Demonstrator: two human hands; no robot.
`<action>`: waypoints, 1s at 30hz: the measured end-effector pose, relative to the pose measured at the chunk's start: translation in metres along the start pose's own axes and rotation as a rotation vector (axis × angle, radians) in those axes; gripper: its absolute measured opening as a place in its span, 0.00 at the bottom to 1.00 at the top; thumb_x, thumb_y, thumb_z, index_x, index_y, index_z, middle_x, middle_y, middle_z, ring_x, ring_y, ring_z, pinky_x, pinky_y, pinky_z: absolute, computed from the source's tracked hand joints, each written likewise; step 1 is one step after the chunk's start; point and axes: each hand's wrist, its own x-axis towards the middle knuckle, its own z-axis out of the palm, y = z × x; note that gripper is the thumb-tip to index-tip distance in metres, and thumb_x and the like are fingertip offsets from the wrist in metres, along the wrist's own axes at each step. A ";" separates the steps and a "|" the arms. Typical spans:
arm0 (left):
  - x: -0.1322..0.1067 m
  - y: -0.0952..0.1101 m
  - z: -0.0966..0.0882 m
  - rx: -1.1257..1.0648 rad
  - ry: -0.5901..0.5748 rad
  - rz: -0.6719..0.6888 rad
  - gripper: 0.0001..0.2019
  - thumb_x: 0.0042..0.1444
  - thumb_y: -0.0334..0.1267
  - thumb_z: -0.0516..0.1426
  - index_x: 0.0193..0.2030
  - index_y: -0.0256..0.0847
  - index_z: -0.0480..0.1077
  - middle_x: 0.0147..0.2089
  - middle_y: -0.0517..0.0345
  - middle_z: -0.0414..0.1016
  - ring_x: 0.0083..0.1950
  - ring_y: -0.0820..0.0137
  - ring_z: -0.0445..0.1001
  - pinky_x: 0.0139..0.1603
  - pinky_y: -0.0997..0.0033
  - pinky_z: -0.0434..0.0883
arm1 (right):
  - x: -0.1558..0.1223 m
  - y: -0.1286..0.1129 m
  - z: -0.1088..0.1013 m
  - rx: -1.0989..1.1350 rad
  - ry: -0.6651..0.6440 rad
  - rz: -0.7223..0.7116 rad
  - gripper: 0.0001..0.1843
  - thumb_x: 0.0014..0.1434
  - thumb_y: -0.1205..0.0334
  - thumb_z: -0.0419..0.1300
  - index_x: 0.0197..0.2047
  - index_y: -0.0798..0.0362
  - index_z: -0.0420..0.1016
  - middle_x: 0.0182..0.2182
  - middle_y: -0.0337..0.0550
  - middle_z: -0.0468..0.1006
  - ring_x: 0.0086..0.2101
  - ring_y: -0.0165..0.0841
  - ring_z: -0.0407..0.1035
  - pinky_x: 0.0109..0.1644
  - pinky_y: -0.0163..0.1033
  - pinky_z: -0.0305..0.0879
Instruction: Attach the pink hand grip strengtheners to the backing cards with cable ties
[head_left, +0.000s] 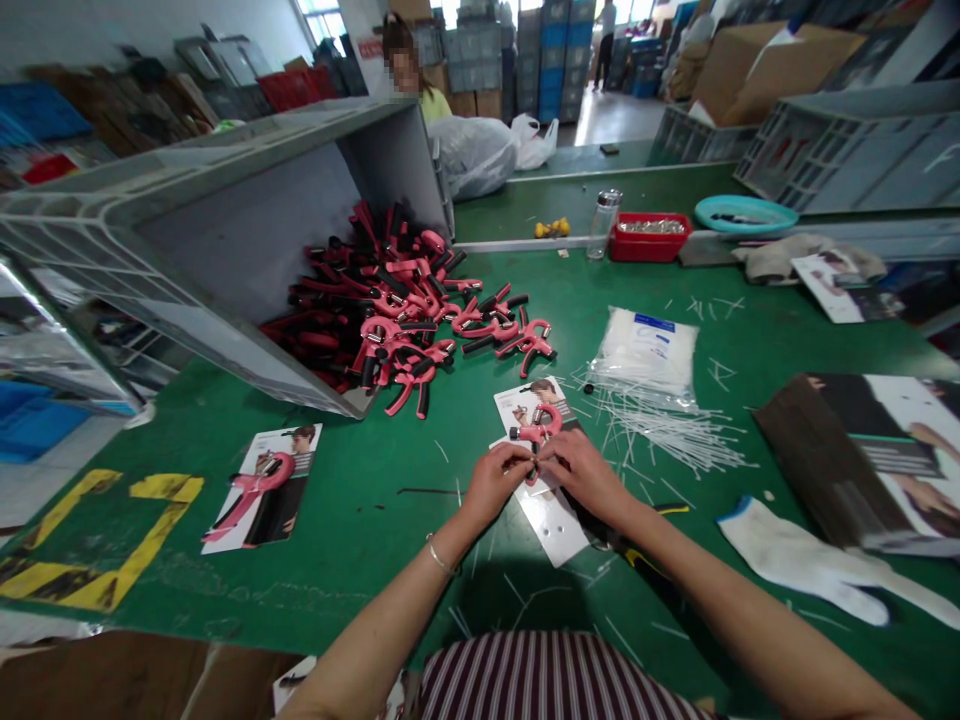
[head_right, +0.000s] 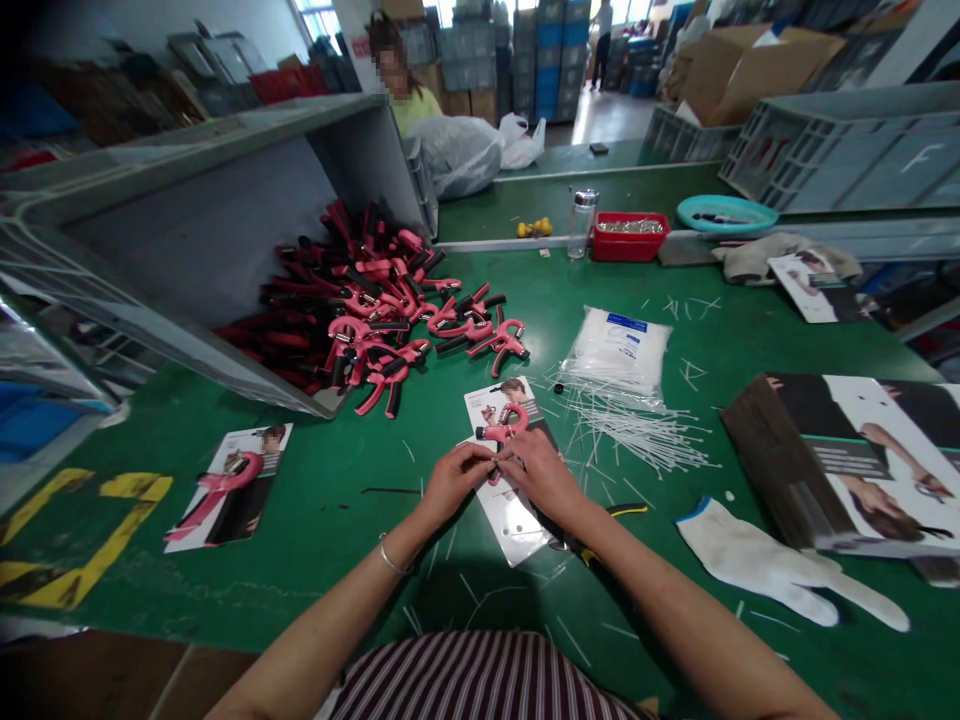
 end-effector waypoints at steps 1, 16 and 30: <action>0.000 -0.001 0.000 -0.025 0.002 -0.019 0.05 0.58 0.36 0.59 0.38 0.40 0.76 0.38 0.56 0.77 0.41 0.68 0.74 0.44 0.69 0.70 | 0.000 0.001 0.001 -0.002 0.016 0.008 0.08 0.66 0.63 0.57 0.38 0.51 0.77 0.36 0.43 0.77 0.41 0.37 0.67 0.48 0.43 0.60; 0.001 -0.005 0.003 -0.251 -0.050 -0.122 0.06 0.56 0.38 0.60 0.37 0.38 0.75 0.33 0.57 0.76 0.34 0.70 0.75 0.39 0.71 0.70 | -0.006 0.009 0.003 -0.168 0.037 -0.065 0.07 0.67 0.64 0.56 0.37 0.53 0.73 0.34 0.45 0.75 0.39 0.38 0.66 0.47 0.43 0.63; 0.004 0.021 -0.005 0.216 -0.131 0.063 0.05 0.60 0.32 0.57 0.34 0.39 0.73 0.36 0.56 0.76 0.41 0.68 0.73 0.46 0.70 0.67 | -0.005 -0.001 0.000 0.056 0.007 0.021 0.06 0.66 0.65 0.56 0.41 0.51 0.74 0.38 0.42 0.77 0.41 0.34 0.71 0.48 0.39 0.65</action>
